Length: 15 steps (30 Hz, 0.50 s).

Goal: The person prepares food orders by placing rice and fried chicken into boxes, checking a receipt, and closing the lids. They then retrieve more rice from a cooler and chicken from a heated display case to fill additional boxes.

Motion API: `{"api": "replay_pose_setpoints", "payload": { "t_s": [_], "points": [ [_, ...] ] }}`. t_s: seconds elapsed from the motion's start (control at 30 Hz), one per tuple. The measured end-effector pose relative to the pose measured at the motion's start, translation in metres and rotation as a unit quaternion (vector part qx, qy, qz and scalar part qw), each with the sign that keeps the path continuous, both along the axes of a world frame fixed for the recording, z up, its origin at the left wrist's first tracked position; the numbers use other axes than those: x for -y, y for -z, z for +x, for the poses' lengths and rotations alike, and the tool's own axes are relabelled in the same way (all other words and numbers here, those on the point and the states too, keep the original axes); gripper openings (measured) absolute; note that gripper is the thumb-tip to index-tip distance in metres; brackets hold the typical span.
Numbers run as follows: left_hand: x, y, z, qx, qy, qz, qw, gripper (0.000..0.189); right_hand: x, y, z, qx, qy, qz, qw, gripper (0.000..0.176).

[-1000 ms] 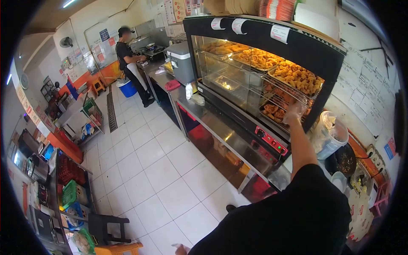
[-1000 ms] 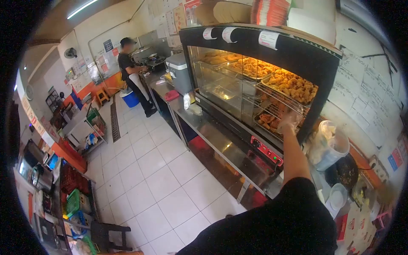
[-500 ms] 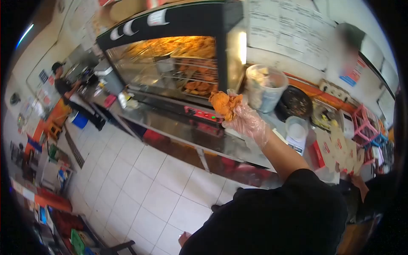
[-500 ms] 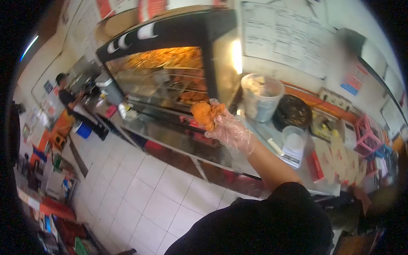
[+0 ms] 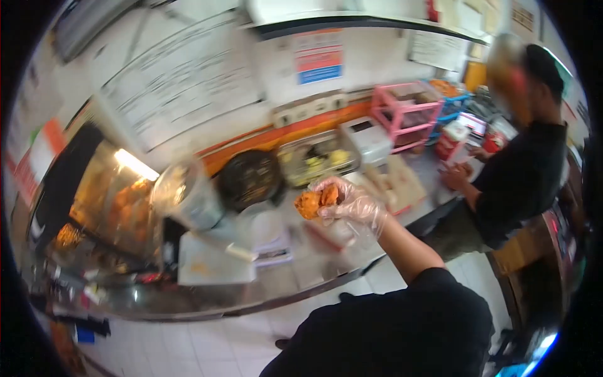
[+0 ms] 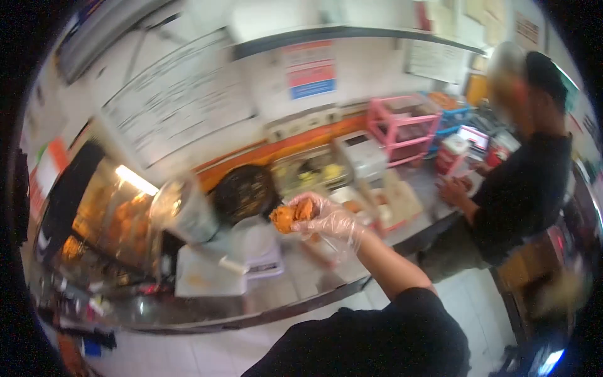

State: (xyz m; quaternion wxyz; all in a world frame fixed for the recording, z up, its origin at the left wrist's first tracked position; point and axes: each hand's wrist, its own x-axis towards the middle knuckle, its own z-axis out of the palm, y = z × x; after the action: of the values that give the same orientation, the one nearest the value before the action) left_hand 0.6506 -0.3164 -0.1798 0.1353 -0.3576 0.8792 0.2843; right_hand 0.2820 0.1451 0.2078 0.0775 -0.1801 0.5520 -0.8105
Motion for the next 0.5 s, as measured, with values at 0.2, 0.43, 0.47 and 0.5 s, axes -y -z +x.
{"api": "replay_pose_setpoints", "payload": {
  "t_s": [0.2, 0.43, 0.47, 0.5],
  "points": [
    [-0.084, -0.004, -0.096, -0.086, 0.219, -0.04, 0.971, 0.036, -0.236, 0.082, -0.004, -0.01, 0.435, 0.1, 0.895, 0.037],
    [-0.101, -0.05, -0.186, 0.003, 0.273, 0.064, 0.96, 0.037, -0.381, 0.181, -0.066, 0.266, 0.332, 0.196, 0.884, 0.027],
    [-0.097, -0.05, -0.192, -0.009, 0.351, 0.04, 0.936, 0.038, -0.385, 0.199, -0.078, 0.28, 0.296, 0.248, 0.879, 0.025],
    [-0.089, -0.039, -0.199, -0.009, 0.348, 0.038, 0.937, 0.038, -0.387, 0.215, -0.092, 0.29, 0.258, 0.299, 0.872, 0.023]
  ]
}}
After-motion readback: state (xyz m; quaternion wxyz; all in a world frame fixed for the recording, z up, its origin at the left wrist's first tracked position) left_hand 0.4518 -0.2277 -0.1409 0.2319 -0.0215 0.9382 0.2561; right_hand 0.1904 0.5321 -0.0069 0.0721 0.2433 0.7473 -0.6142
